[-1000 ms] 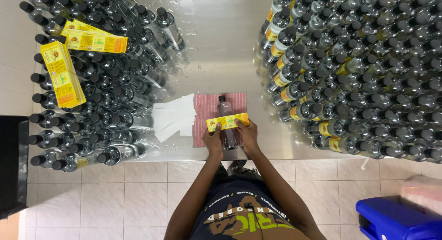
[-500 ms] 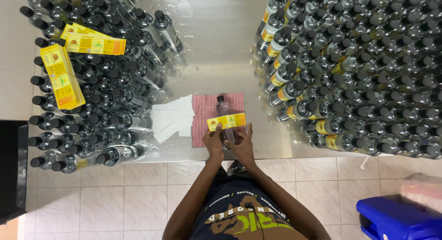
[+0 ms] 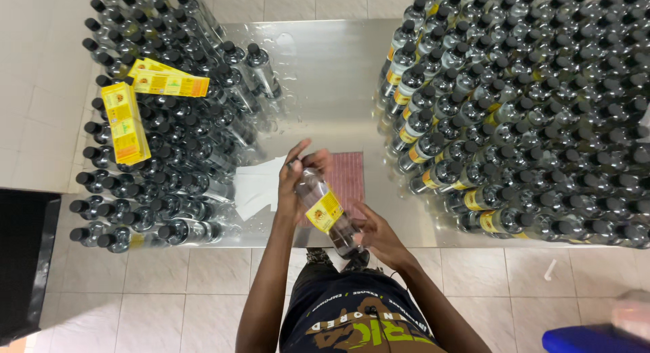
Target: The person repeatedly picks up clear plastic bottles from a large group on a stainless steel table, places them on a red cloth, and applies yellow labels to them by hand. After labeling, the person moves the bottle to a separate group of labeled bottles on the right side of the table.
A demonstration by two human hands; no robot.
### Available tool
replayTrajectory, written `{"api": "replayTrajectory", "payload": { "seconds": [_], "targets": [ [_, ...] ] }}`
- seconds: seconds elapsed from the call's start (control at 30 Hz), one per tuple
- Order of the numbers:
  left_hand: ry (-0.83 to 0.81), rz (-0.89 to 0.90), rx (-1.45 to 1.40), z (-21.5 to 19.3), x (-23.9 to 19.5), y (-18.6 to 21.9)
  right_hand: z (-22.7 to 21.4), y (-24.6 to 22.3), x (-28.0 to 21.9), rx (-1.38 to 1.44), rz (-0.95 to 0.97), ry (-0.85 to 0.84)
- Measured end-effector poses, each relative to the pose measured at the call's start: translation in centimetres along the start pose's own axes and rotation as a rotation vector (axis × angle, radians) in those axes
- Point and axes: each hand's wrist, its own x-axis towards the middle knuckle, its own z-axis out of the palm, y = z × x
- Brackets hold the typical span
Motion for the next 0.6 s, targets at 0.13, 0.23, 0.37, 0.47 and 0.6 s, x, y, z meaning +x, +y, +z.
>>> {"api": "replayTrajectory", "payload": {
  "seconds": [0.13,0.23,0.37,0.47,0.6],
  "targets": [
    [-0.043,-0.012,-0.054,-0.7,0.6,-1.2,-1.0,0.7,0.3,0.074,-0.038,-0.095],
    [-0.005,0.073,0.102,2.6,-0.7,-0.9,-1.5,-0.3,1.4,-0.225,-0.132,0.105],
    [0.008,0.040,0.312,7.1,-3.0,-1.8,-1.9,-2.2,4.3,-0.558,-0.459,0.188],
    [0.042,0.061,0.402,8.1,-3.8,-3.7,-0.4,-4.7,4.4,-0.720,-0.581,0.179],
    [0.197,0.056,0.472,12.4,-5.2,-2.6,0.4,-6.3,3.8,-0.979,-0.755,0.296]
  ]
}}
